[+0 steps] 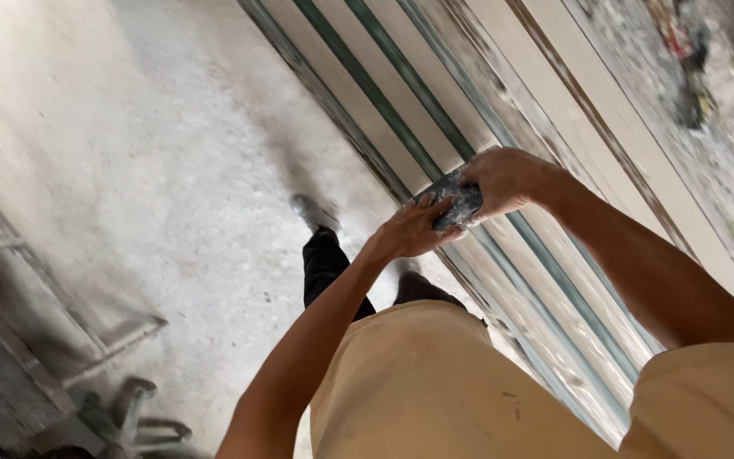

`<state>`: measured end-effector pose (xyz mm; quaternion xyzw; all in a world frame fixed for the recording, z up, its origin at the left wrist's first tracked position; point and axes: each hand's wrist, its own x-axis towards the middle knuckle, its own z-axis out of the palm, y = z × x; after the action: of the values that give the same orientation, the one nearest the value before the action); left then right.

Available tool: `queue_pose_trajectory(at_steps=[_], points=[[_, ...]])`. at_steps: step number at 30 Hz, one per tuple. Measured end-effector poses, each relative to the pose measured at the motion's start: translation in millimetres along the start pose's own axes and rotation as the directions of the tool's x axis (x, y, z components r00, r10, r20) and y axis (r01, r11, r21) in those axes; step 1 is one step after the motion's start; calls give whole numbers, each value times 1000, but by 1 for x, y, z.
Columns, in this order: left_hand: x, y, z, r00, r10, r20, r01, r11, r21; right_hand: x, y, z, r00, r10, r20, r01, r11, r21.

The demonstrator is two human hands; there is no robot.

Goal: The person peels a plastic string off long glass mold strips and presses the strips into place, then mixes plaster paste in a large bowl by hand and scoops the paste onto the strips. They use a flat trowel to spread and smooth the paste along the mold surfaces.

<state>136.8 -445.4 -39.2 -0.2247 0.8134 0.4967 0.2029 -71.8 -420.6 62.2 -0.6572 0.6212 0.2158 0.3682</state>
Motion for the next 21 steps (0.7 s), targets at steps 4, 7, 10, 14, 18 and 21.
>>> queue_pose_trajectory(at_steps=[4,7,10,14,18,21], points=[[-12,43,106,1000,-28,6,28,997,-68,-75,17,76,993,35,112,-42,997,66],[-20,91,174,999,41,6,-41,999,-26,-133,24,128,997,-15,78,11,999,50],[-34,129,244,998,-29,53,29,999,-13,-187,30,181,993,0,117,-7,998,62],[-43,168,334,998,25,63,-25,1000,5,-256,39,256,998,2,65,-9,995,100],[-48,210,416,999,30,27,-29,999,-12,-320,53,322,999,0,36,-5,993,122],[-65,242,479,999,9,54,-9,1000,-6,-370,55,381,999,-6,50,1,995,100]])
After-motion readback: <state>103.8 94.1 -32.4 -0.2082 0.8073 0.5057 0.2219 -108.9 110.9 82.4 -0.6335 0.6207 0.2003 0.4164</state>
